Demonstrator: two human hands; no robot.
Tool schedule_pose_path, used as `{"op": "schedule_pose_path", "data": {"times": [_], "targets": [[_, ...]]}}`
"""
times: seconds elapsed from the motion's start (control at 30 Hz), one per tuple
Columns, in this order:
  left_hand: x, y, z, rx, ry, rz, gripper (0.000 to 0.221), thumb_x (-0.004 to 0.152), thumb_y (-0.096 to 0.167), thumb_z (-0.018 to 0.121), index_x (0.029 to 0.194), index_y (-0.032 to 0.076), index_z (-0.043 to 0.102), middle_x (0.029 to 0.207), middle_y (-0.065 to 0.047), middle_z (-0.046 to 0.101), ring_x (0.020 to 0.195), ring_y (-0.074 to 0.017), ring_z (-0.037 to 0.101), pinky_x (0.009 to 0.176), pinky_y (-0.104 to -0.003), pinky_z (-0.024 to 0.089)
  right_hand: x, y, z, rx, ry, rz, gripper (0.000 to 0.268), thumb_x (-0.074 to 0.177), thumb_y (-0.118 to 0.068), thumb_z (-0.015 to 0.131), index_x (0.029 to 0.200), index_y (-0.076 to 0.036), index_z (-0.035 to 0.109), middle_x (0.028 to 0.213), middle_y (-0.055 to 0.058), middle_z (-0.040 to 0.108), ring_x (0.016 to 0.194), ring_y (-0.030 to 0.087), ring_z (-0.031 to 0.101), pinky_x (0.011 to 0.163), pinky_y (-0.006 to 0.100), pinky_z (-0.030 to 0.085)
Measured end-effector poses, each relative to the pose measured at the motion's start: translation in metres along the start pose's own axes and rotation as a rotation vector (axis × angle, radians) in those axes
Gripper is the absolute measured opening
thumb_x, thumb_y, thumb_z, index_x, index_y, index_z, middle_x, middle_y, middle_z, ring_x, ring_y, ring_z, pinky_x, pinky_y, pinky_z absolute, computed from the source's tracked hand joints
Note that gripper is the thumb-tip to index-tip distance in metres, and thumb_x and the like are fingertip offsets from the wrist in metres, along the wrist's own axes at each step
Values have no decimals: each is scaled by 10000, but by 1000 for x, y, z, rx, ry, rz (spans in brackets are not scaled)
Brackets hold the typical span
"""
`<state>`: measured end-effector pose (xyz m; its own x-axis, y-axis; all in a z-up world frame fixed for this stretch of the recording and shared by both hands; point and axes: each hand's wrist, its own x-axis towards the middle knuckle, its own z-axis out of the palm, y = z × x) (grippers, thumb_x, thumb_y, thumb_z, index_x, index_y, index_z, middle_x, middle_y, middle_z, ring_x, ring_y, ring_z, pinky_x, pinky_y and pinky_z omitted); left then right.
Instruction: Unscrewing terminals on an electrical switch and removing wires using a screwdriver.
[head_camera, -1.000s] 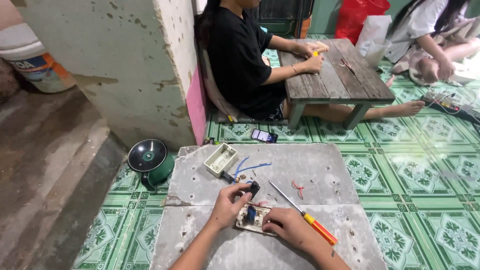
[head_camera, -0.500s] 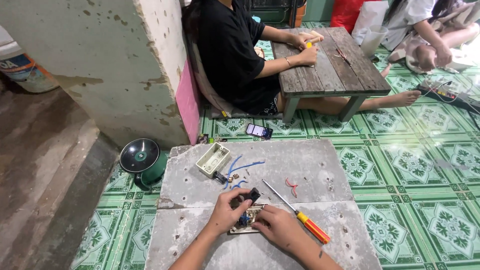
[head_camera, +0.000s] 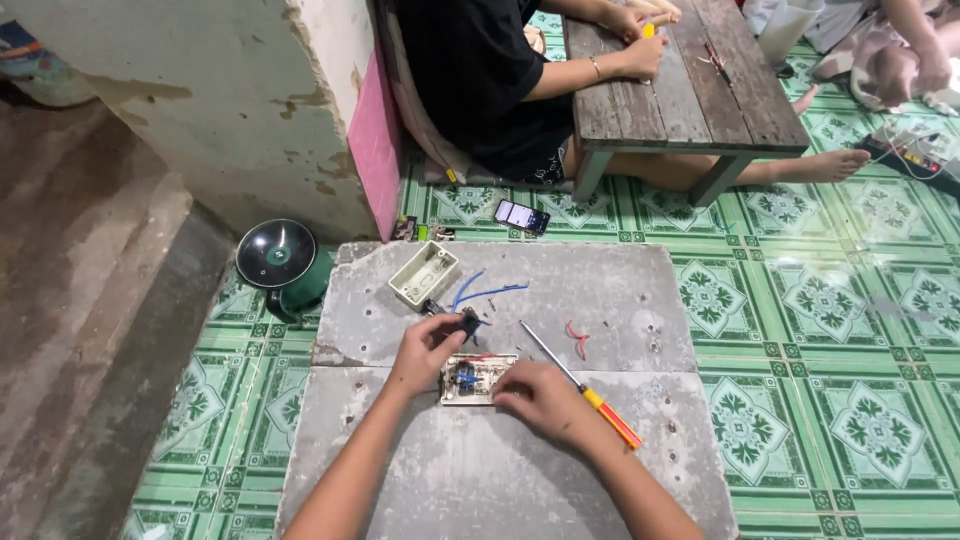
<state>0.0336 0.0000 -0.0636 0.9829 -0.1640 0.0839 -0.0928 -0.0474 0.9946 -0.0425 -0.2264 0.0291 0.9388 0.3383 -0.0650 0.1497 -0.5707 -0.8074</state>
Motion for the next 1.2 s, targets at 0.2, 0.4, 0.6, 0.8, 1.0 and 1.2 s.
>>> {"op": "schedule_pose_path", "data": {"times": [0.2,0.4,0.6,0.8,1.0,1.2], "targets": [[15,13,7,20,-171,-197,331,851,74,794,1170,7,741,1010,-189,764,899,-214,698,794,-356,613,14,54,-13,414,174,39,208,873,-31,751,1075,-76,747,934,86,825,578,151,702,572,288,589],[31,44,18,-30,-265,-247,431,758,79,874,1167,49,742,984,-139,761,913,-173,680,859,-310,608,35,47,-27,432,261,-22,255,914,7,705,1163,-51,696,1084,161,800,630,185,755,557,293,596],[26,4,9,-93,-190,-215,443,717,62,907,1140,56,777,960,-131,787,888,-145,697,831,-267,606,24,46,-24,505,325,-58,118,913,45,686,1030,25,687,1074,189,805,705,185,772,592,304,623],[25,9,13,-90,-202,-165,416,742,60,897,1140,60,777,947,-151,789,881,-150,700,831,-282,617,27,68,-17,461,321,-173,258,895,41,712,1148,14,665,1079,178,800,743,227,792,655,348,641],[16,9,16,-28,-226,-149,418,721,138,929,1109,73,789,883,-170,770,798,-172,693,745,-311,618,26,65,-17,398,441,-356,154,820,-8,820,930,46,727,860,178,804,716,238,785,632,360,644],[8,28,25,-41,-275,-147,264,828,115,819,1081,50,784,829,-140,776,694,-137,690,681,-290,612,22,74,-15,380,523,-362,144,831,-18,810,956,37,763,742,153,790,564,163,729,527,283,615]]}}
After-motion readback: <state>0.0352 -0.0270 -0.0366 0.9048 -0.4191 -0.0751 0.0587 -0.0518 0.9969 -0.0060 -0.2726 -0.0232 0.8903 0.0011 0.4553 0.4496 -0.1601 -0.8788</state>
